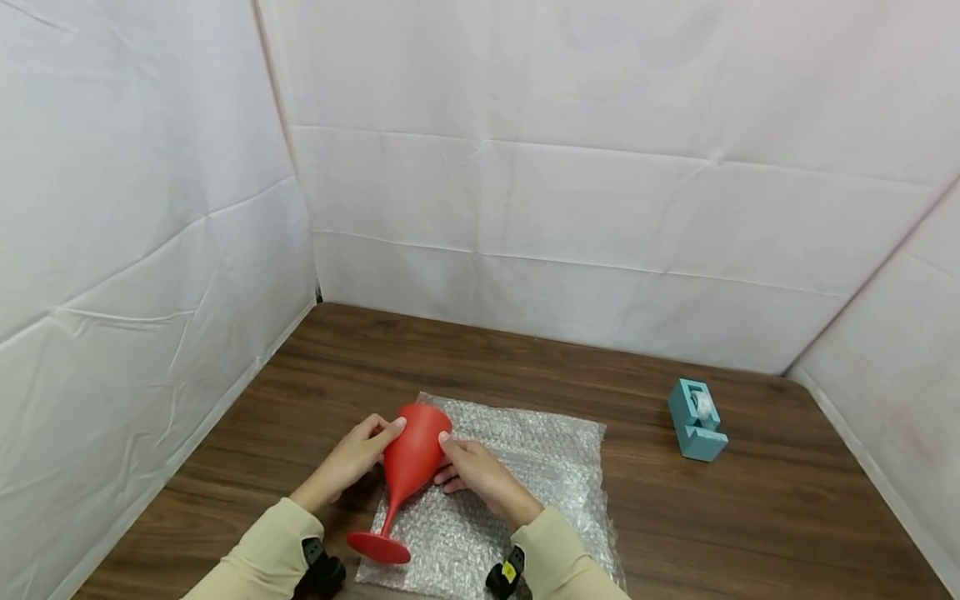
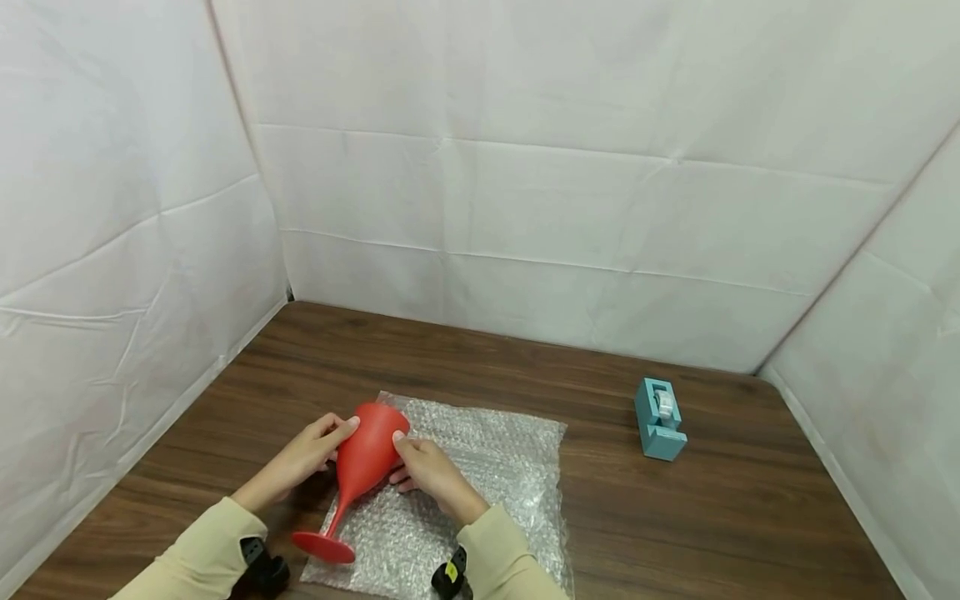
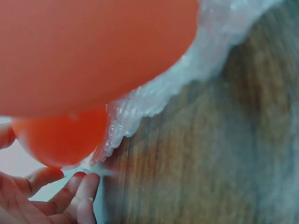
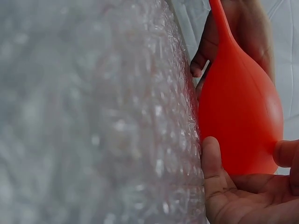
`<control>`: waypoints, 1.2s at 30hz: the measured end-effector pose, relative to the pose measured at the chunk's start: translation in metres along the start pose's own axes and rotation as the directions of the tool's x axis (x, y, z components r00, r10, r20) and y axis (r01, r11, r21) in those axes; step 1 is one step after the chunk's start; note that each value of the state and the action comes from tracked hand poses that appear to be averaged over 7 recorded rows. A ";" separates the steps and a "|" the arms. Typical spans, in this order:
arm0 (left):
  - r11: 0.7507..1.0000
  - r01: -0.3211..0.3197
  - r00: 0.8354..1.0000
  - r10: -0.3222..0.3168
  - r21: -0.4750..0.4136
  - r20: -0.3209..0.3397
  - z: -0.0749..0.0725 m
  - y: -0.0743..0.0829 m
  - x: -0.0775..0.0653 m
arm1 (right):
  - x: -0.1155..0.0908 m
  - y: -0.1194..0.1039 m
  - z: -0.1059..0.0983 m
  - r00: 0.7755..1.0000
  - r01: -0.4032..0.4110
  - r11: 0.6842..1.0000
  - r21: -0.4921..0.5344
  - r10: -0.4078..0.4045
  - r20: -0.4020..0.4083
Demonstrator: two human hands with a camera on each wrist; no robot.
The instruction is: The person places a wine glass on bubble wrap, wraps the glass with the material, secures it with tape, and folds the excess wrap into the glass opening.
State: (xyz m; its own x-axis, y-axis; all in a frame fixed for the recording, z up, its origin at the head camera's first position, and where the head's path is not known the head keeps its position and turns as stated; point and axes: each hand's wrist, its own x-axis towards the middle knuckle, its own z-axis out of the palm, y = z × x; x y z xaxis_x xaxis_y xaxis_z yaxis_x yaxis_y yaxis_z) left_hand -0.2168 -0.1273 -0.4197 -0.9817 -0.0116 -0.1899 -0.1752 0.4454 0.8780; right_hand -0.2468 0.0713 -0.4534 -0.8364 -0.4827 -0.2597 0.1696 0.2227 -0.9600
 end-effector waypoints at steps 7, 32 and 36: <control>1.000 0.021 1.000 -0.020 -0.009 0.016 -0.001 0.000 0.001 | 0.000 0.001 0.000 1.000 0.007 1.000 0.015 -0.007 -0.002; 0.998 0.055 0.994 -0.055 0.000 0.092 -0.008 0.007 0.000 | -0.002 -0.001 0.002 0.999 0.040 0.997 0.069 -0.038 -0.023; 0.998 0.057 0.993 -0.057 0.002 0.105 -0.009 0.009 0.001 | -0.004 -0.003 0.002 0.998 0.056 0.994 0.089 -0.052 -0.045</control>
State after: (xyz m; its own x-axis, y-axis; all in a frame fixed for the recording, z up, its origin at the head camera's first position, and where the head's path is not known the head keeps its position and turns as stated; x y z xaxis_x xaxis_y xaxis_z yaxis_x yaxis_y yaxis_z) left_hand -0.2202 -0.1315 -0.4081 -0.9570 0.0571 -0.2843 -0.2304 0.4458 0.8650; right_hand -0.2429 0.0713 -0.4495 -0.8666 -0.4554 -0.2042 0.1680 0.1190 -0.9786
